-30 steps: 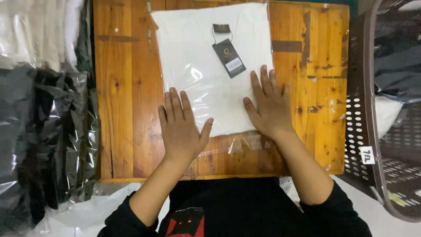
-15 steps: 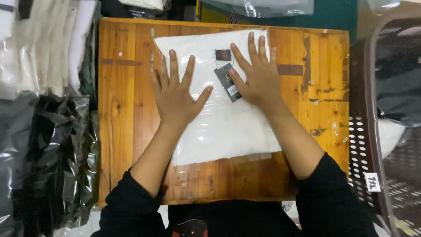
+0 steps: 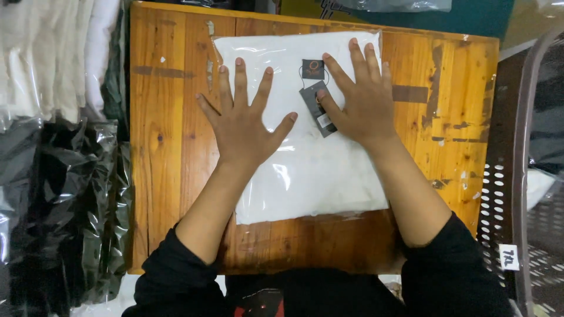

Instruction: Folding white shirts and placing them into clear plastic bags for packaging.

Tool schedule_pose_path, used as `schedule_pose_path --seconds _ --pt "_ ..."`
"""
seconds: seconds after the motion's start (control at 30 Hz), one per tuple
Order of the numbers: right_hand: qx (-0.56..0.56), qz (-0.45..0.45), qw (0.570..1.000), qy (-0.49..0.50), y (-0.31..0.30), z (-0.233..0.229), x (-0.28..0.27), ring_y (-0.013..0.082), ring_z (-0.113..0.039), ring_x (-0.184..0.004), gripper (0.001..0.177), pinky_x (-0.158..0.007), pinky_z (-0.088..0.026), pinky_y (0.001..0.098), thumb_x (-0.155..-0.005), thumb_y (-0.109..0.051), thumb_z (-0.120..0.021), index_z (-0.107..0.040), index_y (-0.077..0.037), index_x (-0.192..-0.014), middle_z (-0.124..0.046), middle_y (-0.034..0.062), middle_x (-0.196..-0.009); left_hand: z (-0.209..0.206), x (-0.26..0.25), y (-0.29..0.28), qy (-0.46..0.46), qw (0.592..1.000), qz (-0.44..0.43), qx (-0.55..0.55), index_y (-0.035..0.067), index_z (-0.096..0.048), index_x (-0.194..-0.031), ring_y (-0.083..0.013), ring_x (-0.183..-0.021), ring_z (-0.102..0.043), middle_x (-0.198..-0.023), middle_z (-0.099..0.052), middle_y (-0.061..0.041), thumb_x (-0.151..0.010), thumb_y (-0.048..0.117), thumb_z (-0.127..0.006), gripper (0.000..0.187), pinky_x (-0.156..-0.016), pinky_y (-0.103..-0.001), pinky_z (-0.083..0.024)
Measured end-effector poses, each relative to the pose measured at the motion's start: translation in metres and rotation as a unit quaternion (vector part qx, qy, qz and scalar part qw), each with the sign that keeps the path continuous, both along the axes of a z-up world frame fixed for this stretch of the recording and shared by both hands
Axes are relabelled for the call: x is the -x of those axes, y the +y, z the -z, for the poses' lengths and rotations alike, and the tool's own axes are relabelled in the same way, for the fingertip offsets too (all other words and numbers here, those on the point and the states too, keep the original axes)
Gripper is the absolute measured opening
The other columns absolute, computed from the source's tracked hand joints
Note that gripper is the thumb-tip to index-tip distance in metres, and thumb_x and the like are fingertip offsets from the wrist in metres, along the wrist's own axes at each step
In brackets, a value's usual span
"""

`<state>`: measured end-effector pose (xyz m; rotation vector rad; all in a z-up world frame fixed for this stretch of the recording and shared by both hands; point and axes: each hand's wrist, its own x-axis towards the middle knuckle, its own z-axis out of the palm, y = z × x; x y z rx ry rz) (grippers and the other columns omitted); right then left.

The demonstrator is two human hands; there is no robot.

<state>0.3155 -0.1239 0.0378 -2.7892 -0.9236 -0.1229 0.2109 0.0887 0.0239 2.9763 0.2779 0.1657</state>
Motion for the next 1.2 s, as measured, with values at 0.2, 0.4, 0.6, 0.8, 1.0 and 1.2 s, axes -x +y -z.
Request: schedule_pose_path --seconds 0.2,0.4,0.6,0.8,1.0,1.2 --pt "-0.039 0.013 0.999 -0.028 -0.002 -0.009 -0.013 0.0438 -0.045 -0.138 0.050 -0.100 -0.039 0.0625 -0.107 -0.044 -0.050 -0.056 -0.019 -0.150 -0.050 0.0202 -0.153 -0.029 -0.024 0.011 0.027 0.999 -0.002 0.022 0.027 -0.035 -0.158 -0.0426 -0.141 -0.027 -0.154 -0.033 -0.018 -0.091 0.082 -0.034 0.086 -0.104 -0.076 -0.023" --pt "-0.026 0.067 0.996 0.055 0.002 -0.001 -0.027 0.0388 -0.015 -0.156 0.062 -0.121 -0.012 0.0664 -0.109 -0.040 -0.040 -0.030 -0.013 -0.165 -0.018 0.0168 -0.169 0.004 -0.048 0.030 -0.015 0.997 0.009 0.080 0.012 -0.027 -0.164 -0.0358 -0.156 -0.009 -0.169 -0.016 -0.021 -0.102 0.068 -0.035 0.084 -0.124 -0.059 0.000" --pt "-0.150 0.037 0.974 0.165 -0.019 0.003 -0.030 0.0344 -0.004 -0.161 0.058 -0.128 0.003 0.0575 -0.113 -0.037 -0.021 -0.008 -0.014 -0.164 -0.009 0.0146 -0.174 0.013 -0.035 0.045 -0.109 0.973 0.019 0.202 0.015 -0.030 -0.162 -0.0357 -0.157 -0.021 -0.168 -0.029 -0.015 -0.103 0.052 -0.052 0.073 -0.126 -0.060 -0.008" --pt "-0.432 0.056 0.888 0.144 -0.063 0.011 0.017 0.0329 -0.030 -0.153 0.045 -0.129 -0.024 0.0473 -0.108 -0.013 -0.043 -0.041 -0.004 -0.152 -0.038 0.0171 -0.160 -0.001 0.022 0.035 -0.176 0.970 -0.041 0.161 0.005 -0.040 -0.148 -0.0449 -0.137 -0.034 -0.151 -0.039 -0.024 -0.101 0.036 -0.058 0.058 -0.113 -0.062 -0.028" --pt "-0.165 0.037 0.982 0.088 -0.073 0.007 0.126 0.0448 -0.029 -0.151 0.059 -0.124 -0.019 0.0564 -0.096 -0.031 -0.065 -0.053 -0.010 -0.149 -0.041 0.0227 -0.159 0.000 0.088 0.024 -0.001 0.958 -0.095 0.270 0.006 -0.055 -0.128 -0.0394 -0.117 -0.032 -0.120 -0.036 -0.015 -0.090 0.036 -0.072 0.051 -0.102 -0.054 -0.025" --pt "-0.135 -0.159 0.977 0.038 -0.026 -0.016 0.208 0.0536 -0.024 -0.150 0.111 -0.120 -0.023 0.0641 -0.071 -0.075 -0.074 -0.040 -0.012 -0.157 -0.027 0.0251 -0.166 -0.042 0.087 0.026 0.093 0.794 -0.090 0.594 0.012 -0.040 -0.140 -0.0422 -0.120 -0.049 -0.130 -0.051 -0.023 -0.089 0.016 -0.073 0.061 -0.096 -0.058 -0.044"
